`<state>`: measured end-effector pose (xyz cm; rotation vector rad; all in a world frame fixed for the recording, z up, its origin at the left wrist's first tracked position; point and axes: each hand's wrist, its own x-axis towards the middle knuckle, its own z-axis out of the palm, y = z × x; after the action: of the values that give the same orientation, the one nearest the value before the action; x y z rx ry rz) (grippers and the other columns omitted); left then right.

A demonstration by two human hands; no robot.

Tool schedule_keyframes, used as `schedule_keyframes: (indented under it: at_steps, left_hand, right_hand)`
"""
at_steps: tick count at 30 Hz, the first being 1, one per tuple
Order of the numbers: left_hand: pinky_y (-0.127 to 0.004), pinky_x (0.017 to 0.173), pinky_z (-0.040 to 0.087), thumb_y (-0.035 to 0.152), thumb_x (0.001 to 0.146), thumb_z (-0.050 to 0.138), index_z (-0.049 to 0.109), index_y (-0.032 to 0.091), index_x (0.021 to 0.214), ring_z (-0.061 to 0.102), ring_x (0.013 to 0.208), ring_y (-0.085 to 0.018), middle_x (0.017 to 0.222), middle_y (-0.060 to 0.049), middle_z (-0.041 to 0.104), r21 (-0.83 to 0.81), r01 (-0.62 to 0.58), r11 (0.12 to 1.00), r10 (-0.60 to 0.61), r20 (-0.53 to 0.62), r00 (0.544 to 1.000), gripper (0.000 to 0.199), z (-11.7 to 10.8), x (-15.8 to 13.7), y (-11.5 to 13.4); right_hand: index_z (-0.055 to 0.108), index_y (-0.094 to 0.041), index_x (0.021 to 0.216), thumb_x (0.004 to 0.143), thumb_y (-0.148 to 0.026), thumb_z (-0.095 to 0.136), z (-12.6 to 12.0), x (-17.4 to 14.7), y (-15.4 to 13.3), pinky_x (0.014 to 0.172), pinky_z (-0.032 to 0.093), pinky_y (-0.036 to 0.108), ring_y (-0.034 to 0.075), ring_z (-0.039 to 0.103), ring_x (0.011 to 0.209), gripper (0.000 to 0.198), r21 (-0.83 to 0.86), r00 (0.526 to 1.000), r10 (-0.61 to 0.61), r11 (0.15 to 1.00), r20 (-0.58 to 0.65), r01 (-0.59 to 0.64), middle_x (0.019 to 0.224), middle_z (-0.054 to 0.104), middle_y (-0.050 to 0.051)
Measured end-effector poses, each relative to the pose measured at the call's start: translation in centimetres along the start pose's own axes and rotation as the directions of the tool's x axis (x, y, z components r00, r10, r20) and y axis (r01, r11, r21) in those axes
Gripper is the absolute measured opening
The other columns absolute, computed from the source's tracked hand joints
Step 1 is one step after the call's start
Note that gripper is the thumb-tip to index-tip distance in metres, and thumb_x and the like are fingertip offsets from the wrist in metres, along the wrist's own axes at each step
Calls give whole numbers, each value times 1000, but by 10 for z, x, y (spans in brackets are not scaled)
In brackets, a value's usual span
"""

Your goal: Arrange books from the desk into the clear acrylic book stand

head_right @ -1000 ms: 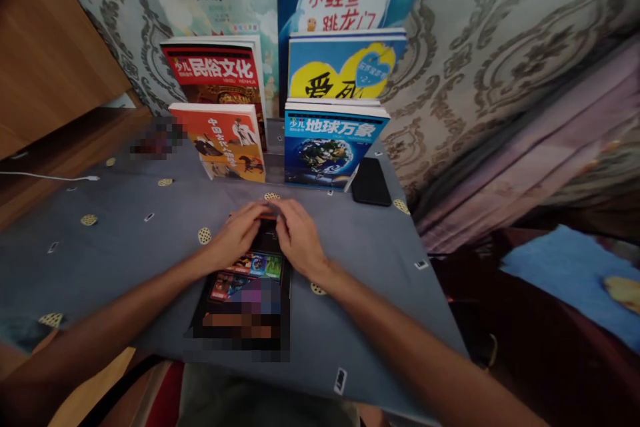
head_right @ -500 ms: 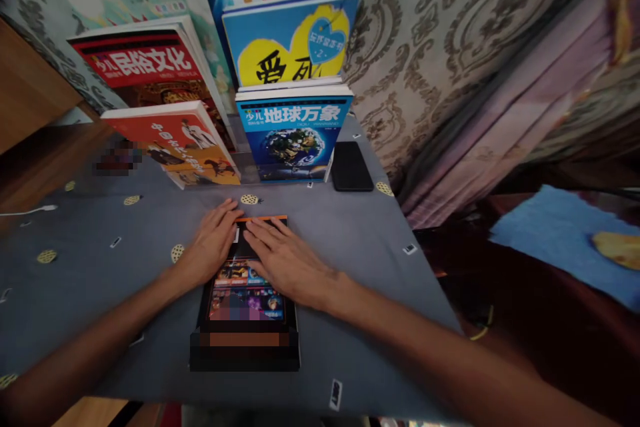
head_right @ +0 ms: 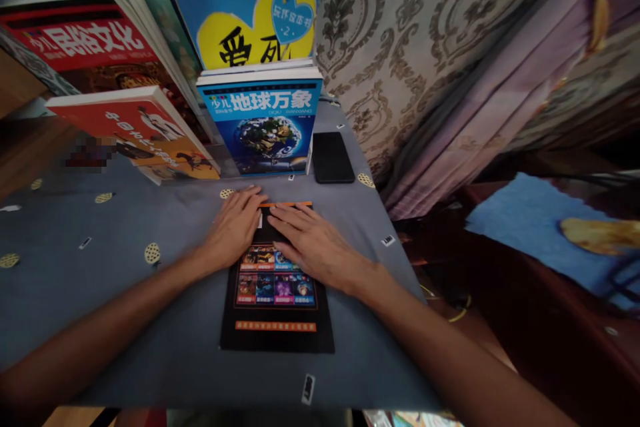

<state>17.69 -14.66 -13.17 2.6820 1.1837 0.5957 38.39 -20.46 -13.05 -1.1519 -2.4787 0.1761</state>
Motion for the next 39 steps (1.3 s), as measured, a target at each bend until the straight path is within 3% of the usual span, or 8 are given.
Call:
schedule_keyframes:
  at_steps: [5,10,13,17,20,23,28,39]
  left_hand:
    - [-44,105,50,9,98,36,57,18,117,59,119,-20,122,-10,63,-216,-61,975,38,-110,993,29,-19,-20,-16]
    - [-47,99,53,10,96,46,60,16,117,58,117,-26,122,-12,64,-7,-220,976,219,-54,974,26,-38,-51,-23]
    - [-47,98,54,11,96,48,59,14,119,59,116,-27,123,-13,65,51,-258,965,259,-31,965,26,-40,-56,-23]
    - [-45,93,57,10,96,45,59,13,119,63,108,-26,116,-13,67,60,-292,954,295,-58,954,27,-38,-54,-23]
    - [-48,94,58,10,95,43,59,14,122,63,106,-27,114,-13,68,85,-303,949,308,-58,949,31,-38,-54,-23]
    - [-49,94,58,9,95,44,59,14,124,63,108,-28,115,-14,68,90,-306,948,312,-61,948,33,-38,-55,-22]
    - [-47,98,57,11,96,45,59,15,127,63,112,-27,118,-12,68,71,-313,947,316,-43,948,34,-39,-54,-20]
    - [-46,94,59,15,99,45,60,13,120,65,109,-27,118,-13,69,134,-337,932,351,-101,931,26,-36,-54,-20]
  right_hand:
    - [56,-13,140,102,-29,47,-2,1,-1,117,40,55,28,47,142,43,-6,999,40,999,13,-40,147,57,17]
    - [61,-13,135,100,-25,49,-1,4,-5,114,43,57,29,53,137,39,-22,999,45,999,-21,-46,142,60,17]
    - [62,-13,131,98,-16,49,0,13,-14,114,44,56,30,54,136,36,-30,998,46,998,-51,-47,138,64,16]
    - [45,-12,146,85,-1,51,7,35,-32,115,42,52,27,44,143,62,25,999,-32,999,-21,32,145,57,17]
    - [34,-14,153,83,-1,54,13,52,-42,116,39,51,26,41,145,74,94,998,-54,994,34,51,150,52,18]
    - [34,-14,153,84,-6,61,17,60,-44,118,35,54,28,43,144,74,130,997,-35,991,70,25,150,51,21]
    - [39,-10,149,81,0,54,15,50,-38,123,26,55,26,44,144,69,64,994,37,997,104,-44,149,52,22]
    - [54,-16,137,94,-4,39,-8,1,-14,117,37,56,24,65,122,47,-81,966,248,964,-67,-253,130,69,15]
